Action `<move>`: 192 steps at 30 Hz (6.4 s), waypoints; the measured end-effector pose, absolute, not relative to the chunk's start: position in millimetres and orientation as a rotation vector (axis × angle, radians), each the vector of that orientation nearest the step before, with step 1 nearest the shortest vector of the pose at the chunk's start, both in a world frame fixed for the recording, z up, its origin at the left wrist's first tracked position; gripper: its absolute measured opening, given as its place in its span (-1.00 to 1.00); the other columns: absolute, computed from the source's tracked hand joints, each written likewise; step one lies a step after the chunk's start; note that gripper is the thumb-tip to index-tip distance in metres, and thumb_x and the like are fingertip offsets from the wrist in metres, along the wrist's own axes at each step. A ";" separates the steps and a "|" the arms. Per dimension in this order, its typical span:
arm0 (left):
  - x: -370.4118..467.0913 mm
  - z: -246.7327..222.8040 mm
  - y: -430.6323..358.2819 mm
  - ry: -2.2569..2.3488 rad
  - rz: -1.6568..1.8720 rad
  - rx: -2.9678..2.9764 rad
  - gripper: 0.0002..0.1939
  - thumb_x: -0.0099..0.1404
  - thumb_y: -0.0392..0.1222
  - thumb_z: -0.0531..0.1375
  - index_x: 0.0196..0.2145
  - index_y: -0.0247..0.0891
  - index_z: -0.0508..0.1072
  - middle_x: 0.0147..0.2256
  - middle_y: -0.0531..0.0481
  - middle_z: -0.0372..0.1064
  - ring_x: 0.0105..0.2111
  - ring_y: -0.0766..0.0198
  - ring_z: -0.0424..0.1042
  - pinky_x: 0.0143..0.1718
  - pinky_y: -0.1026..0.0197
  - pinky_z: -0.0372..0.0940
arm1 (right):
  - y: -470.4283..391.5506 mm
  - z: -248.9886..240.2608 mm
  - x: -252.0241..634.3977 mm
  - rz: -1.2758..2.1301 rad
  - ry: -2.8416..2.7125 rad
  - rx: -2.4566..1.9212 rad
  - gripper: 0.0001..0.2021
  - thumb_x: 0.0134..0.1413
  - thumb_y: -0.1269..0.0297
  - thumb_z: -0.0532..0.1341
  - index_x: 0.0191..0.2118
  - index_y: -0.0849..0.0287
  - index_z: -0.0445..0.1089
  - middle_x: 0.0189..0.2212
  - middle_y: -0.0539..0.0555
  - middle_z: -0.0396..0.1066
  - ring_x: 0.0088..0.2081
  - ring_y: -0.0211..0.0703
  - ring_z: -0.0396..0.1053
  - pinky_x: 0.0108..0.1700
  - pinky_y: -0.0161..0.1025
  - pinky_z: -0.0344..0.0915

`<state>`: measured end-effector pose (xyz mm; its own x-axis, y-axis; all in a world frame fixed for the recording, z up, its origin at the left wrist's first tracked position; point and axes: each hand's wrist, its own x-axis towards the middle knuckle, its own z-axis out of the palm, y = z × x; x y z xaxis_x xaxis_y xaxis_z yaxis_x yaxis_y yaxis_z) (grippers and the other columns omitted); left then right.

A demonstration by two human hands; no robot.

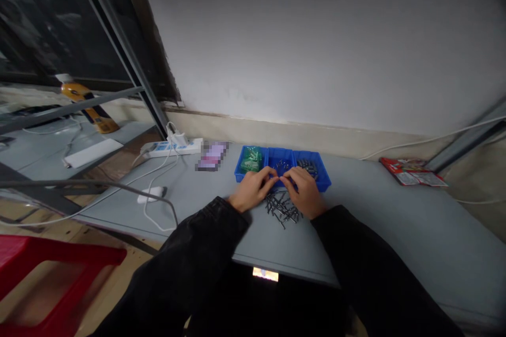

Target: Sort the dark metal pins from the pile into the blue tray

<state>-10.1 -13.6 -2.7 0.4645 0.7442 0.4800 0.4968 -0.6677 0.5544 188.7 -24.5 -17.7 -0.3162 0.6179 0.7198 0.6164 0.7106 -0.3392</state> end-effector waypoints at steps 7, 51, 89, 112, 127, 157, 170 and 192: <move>-8.4 -2.3 -14.5 0.935 0.883 2.409 -0.81 0.46 -0.12 0.14 -0.13 -0.29 0.45 -0.54 0.15 0.28 -0.55 0.39 0.26 -0.43 0.30 0.14 | -24.0 -18.7 188.4 -0.002 -1.991 -0.893 -0.79 0.40 0.31 0.09 -0.34 0.14 0.26 -0.39 0.06 0.33 -0.27 -0.11 0.28 -0.18 -0.14 0.20; -9.7 -3.6 -12.1 0.973 1.142 2.375 -0.80 0.48 -0.13 0.14 -0.17 -0.28 0.51 -0.30 -0.02 0.56 -0.36 0.32 0.47 -0.24 0.28 0.31 | -25.8 -17.5 187.7 0.024 -2.005 -0.906 -0.89 0.39 0.34 0.09 -0.20 0.14 0.34 -0.31 0.10 0.39 -0.20 -0.07 0.33 -0.10 -0.10 0.27; -14.5 -3.4 -9.5 1.075 0.623 2.534 -0.78 0.44 -0.13 0.17 -0.18 -0.26 0.60 -0.47 0.02 0.51 -0.51 0.32 0.41 -0.38 0.31 0.22 | -17.6 -18.8 195.1 -0.302 -1.709 -1.164 -0.89 0.33 0.31 0.17 -0.19 0.13 0.45 -0.21 0.07 0.46 -0.12 -0.05 0.30 -0.03 -0.07 0.19; -10.1 -13.8 -10.4 1.218 0.462 2.537 -0.82 0.40 -0.17 0.15 -0.21 -0.18 0.56 -0.38 -0.04 0.51 -0.40 0.20 0.47 -0.32 0.25 0.25 | -19.0 -21.7 191.7 -0.226 -1.810 -1.115 -0.90 0.33 0.33 0.16 -0.21 0.13 0.42 -0.23 0.08 0.45 -0.13 -0.04 0.28 -0.06 -0.05 0.16; -10.4 -13.4 -10.5 1.227 0.402 2.544 -0.77 0.42 -0.03 0.18 -0.18 -0.18 0.56 -0.35 -0.05 0.52 -0.39 0.20 0.47 -0.32 0.26 0.25 | -19.5 -20.4 190.7 -0.212 -1.827 -1.092 -0.91 0.32 0.34 0.16 -0.21 0.13 0.42 -0.22 0.07 0.45 -0.13 -0.05 0.28 -0.08 -0.08 0.16; -9.1 0.8 -22.1 0.918 0.855 2.234 -0.74 0.57 -0.05 -0.14 -0.09 -0.22 0.23 -0.35 0.04 0.39 -0.49 0.35 0.34 -0.36 0.29 0.24 | -28.4 -15.2 185.6 -0.028 -2.109 -0.944 -0.90 0.31 0.30 0.18 -0.26 0.15 0.39 -0.34 0.06 0.44 -0.19 -0.06 0.28 -0.10 -0.07 0.17; -9.0 4.1 -21.3 1.004 1.012 2.263 -0.77 0.53 -0.10 -0.02 -0.16 -0.25 0.35 -0.34 0.00 0.46 -0.41 0.32 0.42 -0.31 0.29 0.28 | -22.8 -18.0 188.5 -0.105 -1.920 -0.945 -0.82 0.41 0.30 0.10 -0.23 0.13 0.42 -0.32 0.04 0.49 -0.26 -0.12 0.40 -0.15 -0.12 0.21; -9.5 2.6 -22.3 0.933 0.841 2.464 -0.76 0.52 -0.13 -0.01 -0.22 -0.26 0.36 -0.42 0.05 0.36 -0.43 0.31 0.33 -0.33 0.26 0.20 | -24.7 -17.7 186.1 -0.091 -2.002 -0.945 -0.68 0.45 0.23 0.02 -0.40 0.13 0.26 -0.45 0.03 0.35 -0.34 -0.15 0.29 -0.19 -0.14 0.13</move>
